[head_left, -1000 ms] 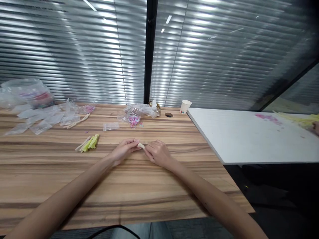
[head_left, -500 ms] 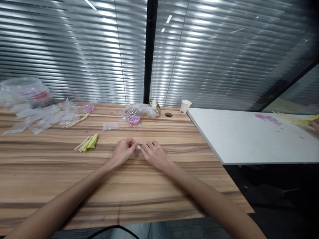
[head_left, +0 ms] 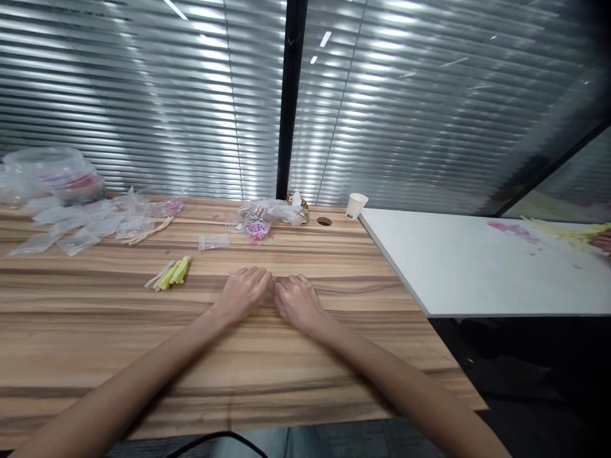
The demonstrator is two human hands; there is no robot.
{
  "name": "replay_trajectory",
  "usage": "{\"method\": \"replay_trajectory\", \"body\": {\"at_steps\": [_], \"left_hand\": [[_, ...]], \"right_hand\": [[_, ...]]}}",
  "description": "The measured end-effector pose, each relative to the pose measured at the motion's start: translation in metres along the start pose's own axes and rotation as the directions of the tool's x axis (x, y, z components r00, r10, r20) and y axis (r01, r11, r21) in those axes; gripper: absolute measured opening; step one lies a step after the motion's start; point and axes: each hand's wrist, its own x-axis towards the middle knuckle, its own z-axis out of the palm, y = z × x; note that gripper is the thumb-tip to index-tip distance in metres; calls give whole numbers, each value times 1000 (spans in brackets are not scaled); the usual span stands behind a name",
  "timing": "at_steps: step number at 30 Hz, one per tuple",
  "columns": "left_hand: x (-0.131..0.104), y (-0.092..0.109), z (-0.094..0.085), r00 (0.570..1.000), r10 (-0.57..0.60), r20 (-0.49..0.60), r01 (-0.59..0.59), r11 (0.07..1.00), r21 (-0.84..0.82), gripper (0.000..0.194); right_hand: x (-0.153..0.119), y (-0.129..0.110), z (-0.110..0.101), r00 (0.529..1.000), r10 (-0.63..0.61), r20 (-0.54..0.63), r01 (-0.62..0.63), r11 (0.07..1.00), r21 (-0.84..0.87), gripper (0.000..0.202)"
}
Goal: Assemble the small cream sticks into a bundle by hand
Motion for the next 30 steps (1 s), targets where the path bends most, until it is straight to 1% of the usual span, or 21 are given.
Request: {"method": "replay_trajectory", "body": {"at_steps": [2,3,5,7,9,13,15,18,21,23,25,26,27,28,29,30], "left_hand": [[0,2,-2,1000,28,5,-28,999,26,15],[0,3,-2,1000,10,12,-11,1000,21,14],[-1,4,-2,998,-60,28,60,998,-9,11],[-2,2,0,994,-109,31,110,993,-43,11],[-3,-1,2,994,-106,1,106,992,-66,13],[-4,-9,3,990,-92,-109,82,992,-91,20],[-4,-11,2,986,-96,-135,80,990,-116,22],[-4,-11,0,984,-118,-137,94,980,-175,25],[-5,-5,1,974,-181,-137,137,949,-282,24],[-5,0,3,961,-255,-107,186,883,-431,21],[-5,2,5,944,-326,-53,234,773,-590,23],[-5,2,5,937,-347,-42,241,729,-641,26],[-5,2,6,934,-352,-53,230,711,-664,28],[-5,2,7,938,-337,-85,201,723,-661,28],[-6,2,8,944,-303,-129,155,756,-636,26],[-6,2,9,950,-258,-175,104,792,-602,23]], "right_hand": [[0,0,-1,996,82,25,-85,992,98,14],[0,0,-1,992,119,34,-123,981,152,14],[-1,0,-1,983,177,44,-183,948,260,15],[-1,0,0,974,220,43,-221,908,355,20],[0,-1,1,966,257,37,-248,870,427,24],[1,0,3,950,310,35,-284,813,509,26],[2,1,6,944,328,25,-287,785,549,27],[1,4,10,931,365,17,-297,729,616,31],[2,6,11,912,411,15,-309,662,682,33],[3,7,10,906,422,18,-289,589,754,33],[4,8,8,913,407,29,-241,481,843,33],[5,8,7,920,391,30,-211,428,879,32],[5,9,6,927,374,28,-184,389,903,31],[5,9,6,932,363,20,-166,376,912,31],[5,9,7,935,356,7,-158,397,904,31],[5,9,7,937,350,-11,-159,453,877,30]]}}
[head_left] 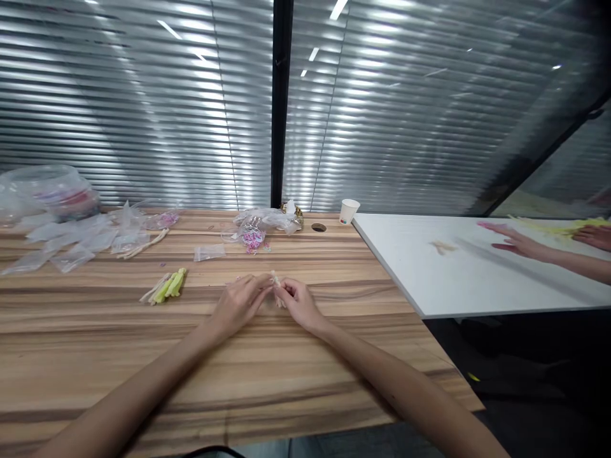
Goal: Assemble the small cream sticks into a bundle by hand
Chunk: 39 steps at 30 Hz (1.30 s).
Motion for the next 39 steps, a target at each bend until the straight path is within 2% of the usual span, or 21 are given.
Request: {"method": "replay_trajectory", "body": {"at_steps": [2,5,6,10,13,16,18,21,23,24,27,29,33,35,39], "left_hand": [[-2,2,2,997,77,-27,-76,996,35,19],[-3,7,5,995,9,-99,-8,1000,7,29],[-3,8,4,996,-6,-92,6,1000,4,34],[0,3,-3,995,79,53,-83,994,69,47],[2,-3,-9,989,71,129,-79,995,62,53],[4,-6,-10,985,10,170,0,998,-60,55],[6,-5,-8,977,-69,203,101,983,-152,52],[6,-4,-7,961,-149,232,196,961,-193,43],[4,-3,-6,971,-101,217,134,981,-143,42],[3,-2,-6,977,-47,208,70,992,-106,43],[0,-1,-5,981,79,174,-73,996,-41,49],[0,-2,-5,992,34,120,-25,997,-72,50],[4,-7,-6,990,-137,40,143,957,-253,42],[5,-9,-8,994,-112,13,112,960,-258,33],[6,-12,-12,999,27,-34,-32,985,-170,20]], "right_hand": [[-2,0,0,997,-76,4,75,975,-210,26],[-4,-1,-3,964,-252,84,258,813,-523,19],[-4,-1,-5,949,-293,115,303,747,-592,19],[-1,0,-11,885,-388,259,440,508,-741,18],[0,3,-13,849,-413,330,500,423,-756,16],[-1,6,-12,868,-409,282,465,471,-750,16],[-2,8,-11,888,-400,229,426,522,-739,17],[-3,10,-9,876,-414,247,455,540,-708,18],[-3,10,-8,863,-411,295,491,542,-682,16],[-2,10,-8,872,-390,297,481,560,-675,15],[-1,9,-9,941,-270,205,338,687,-643,16],[1,8,-10,974,-180,136,225,800,-556,20],[4,4,-7,995,-61,76,80,956,-281,27],[5,3,-4,998,-19,64,28,990,-139,29],[3,3,0,994,-7,110,1,998,59,32]]}}
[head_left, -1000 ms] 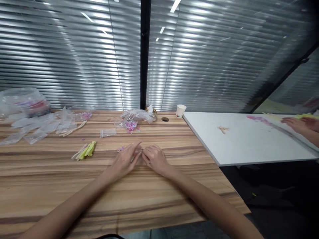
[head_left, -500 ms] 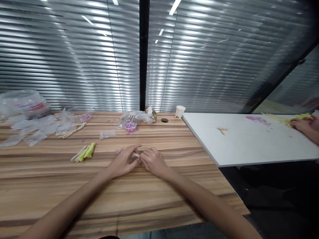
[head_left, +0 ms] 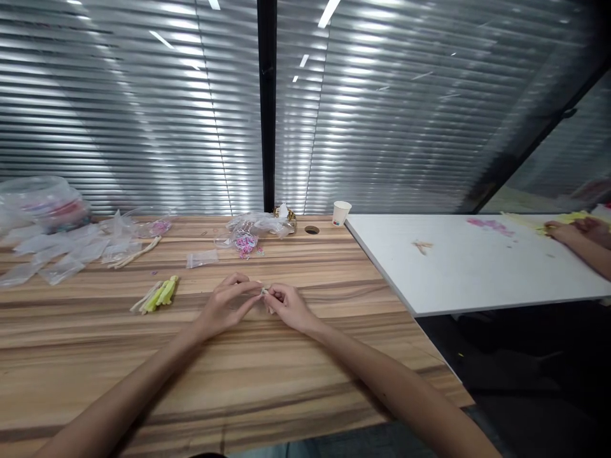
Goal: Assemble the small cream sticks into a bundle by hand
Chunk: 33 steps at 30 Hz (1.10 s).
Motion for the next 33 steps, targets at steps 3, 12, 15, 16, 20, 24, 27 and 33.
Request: {"method": "replay_trajectory", "body": {"at_steps": [3,12,15,16,20,24,27,33], "left_hand": [[1,-1,-2,995,-98,27,100,993,-55,26],[6,-13,7,865,-479,149,482,714,-507,61],[5,-6,9,838,-473,272,542,657,-525,45],[4,-3,10,831,-453,323,555,634,-539,37],[3,4,12,816,-411,408,576,513,-637,23],[2,-2,14,795,-457,398,583,399,-707,23],[2,-8,17,768,-551,326,590,414,-693,27],[3,-11,21,765,-571,299,592,440,-675,31]], "right_hand": [[-1,0,-1,999,-31,18,30,998,48,34],[0,-4,-5,986,12,169,-48,977,209,42],[1,-1,-5,981,55,186,-104,959,263,42],[2,0,-4,980,71,186,-122,952,280,42],[3,4,-3,972,117,206,-179,932,316,42],[5,5,-2,973,160,166,-211,906,366,43],[8,8,-6,990,140,5,-136,952,273,45],[29,10,-58,947,68,-315,-39,995,96,41]]}}
